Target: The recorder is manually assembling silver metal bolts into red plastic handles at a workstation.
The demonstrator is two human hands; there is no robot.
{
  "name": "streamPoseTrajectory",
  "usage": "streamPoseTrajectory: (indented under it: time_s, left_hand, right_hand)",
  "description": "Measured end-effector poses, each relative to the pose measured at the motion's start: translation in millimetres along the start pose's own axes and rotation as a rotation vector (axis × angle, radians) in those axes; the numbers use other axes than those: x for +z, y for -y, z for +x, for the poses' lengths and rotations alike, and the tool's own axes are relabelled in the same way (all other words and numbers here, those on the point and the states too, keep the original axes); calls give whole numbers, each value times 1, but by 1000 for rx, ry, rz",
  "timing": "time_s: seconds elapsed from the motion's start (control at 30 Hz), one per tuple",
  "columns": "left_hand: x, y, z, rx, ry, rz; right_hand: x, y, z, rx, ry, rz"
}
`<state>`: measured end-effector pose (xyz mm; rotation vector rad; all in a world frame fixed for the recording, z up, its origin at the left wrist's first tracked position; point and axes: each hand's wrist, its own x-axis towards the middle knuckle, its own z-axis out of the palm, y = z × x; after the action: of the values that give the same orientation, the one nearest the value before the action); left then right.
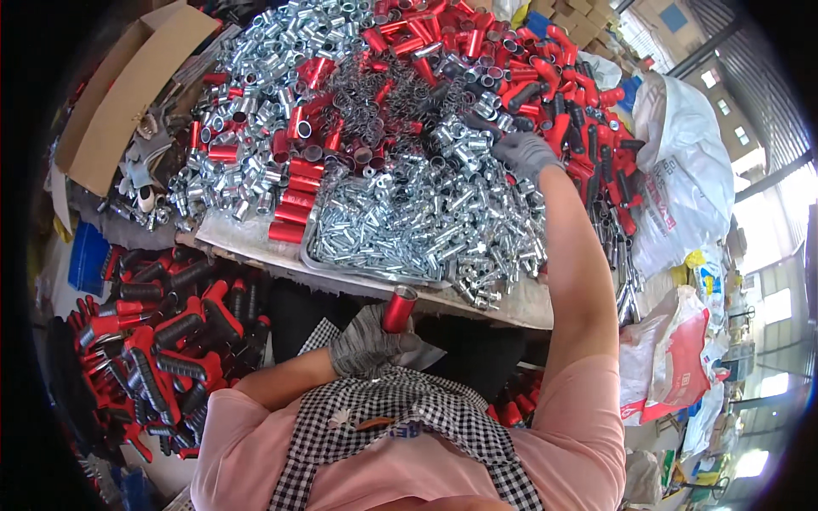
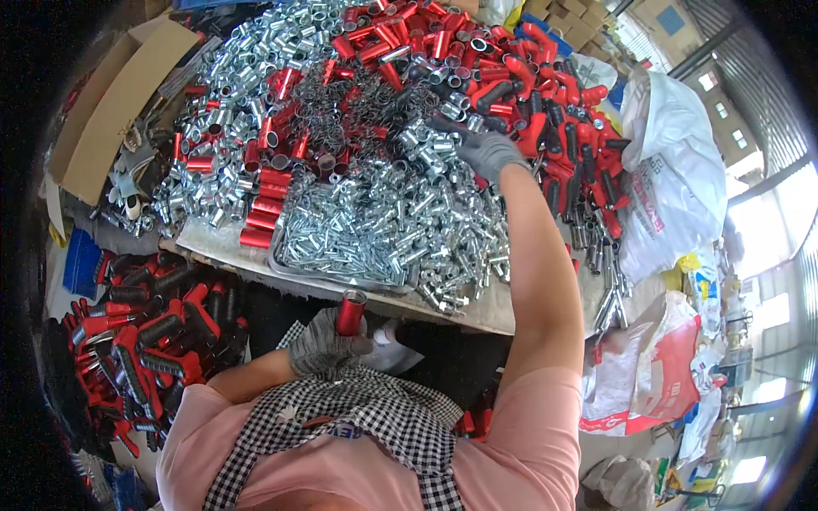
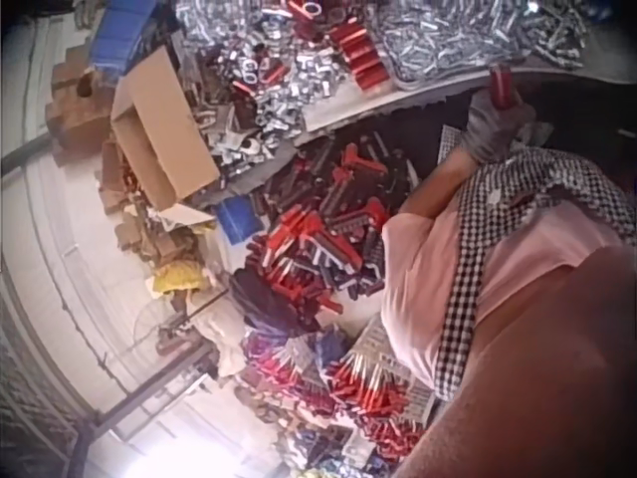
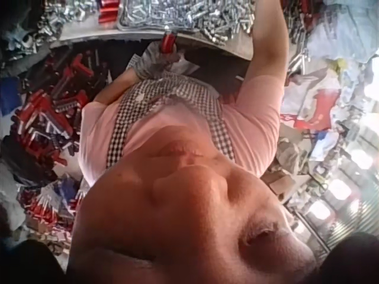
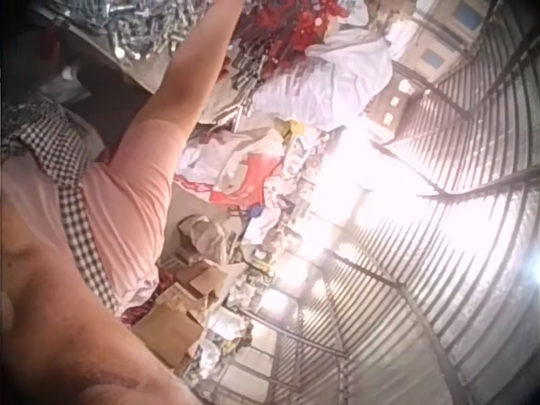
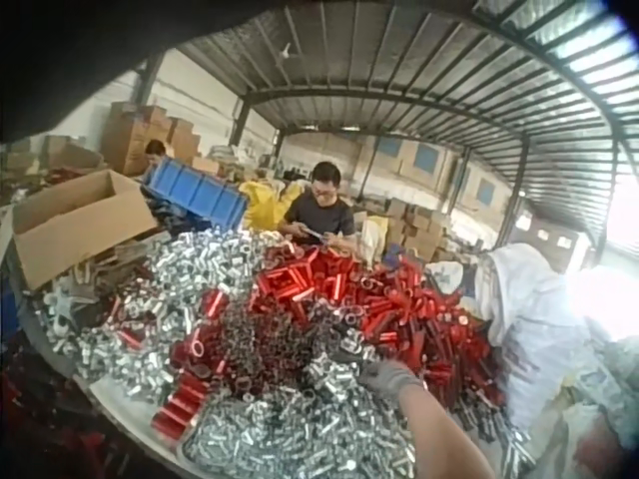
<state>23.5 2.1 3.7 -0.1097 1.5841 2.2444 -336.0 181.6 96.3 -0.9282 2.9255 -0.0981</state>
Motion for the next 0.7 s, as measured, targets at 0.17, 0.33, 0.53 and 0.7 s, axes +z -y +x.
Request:
streamPoseTrajectory:
  time_s: [0.17, 0.33, 0.53, 0.7]
  left_hand:
    - [-7, 2, 10, 4, -36, 155]
    - [-3, 0, 7, -23, 26, 245]
    - [-10, 24, 5, -42, -75, 223]
    - [-3, 24, 5, -34, -35, 315]
  right_hand:
    - [30, 8, 29, 17, 227, -268]
    - [20, -24, 8, 239, 83, -184]
    - [19, -2, -23, 243, -194, -21]
    - [20, 26, -6, 34, 69, -257]
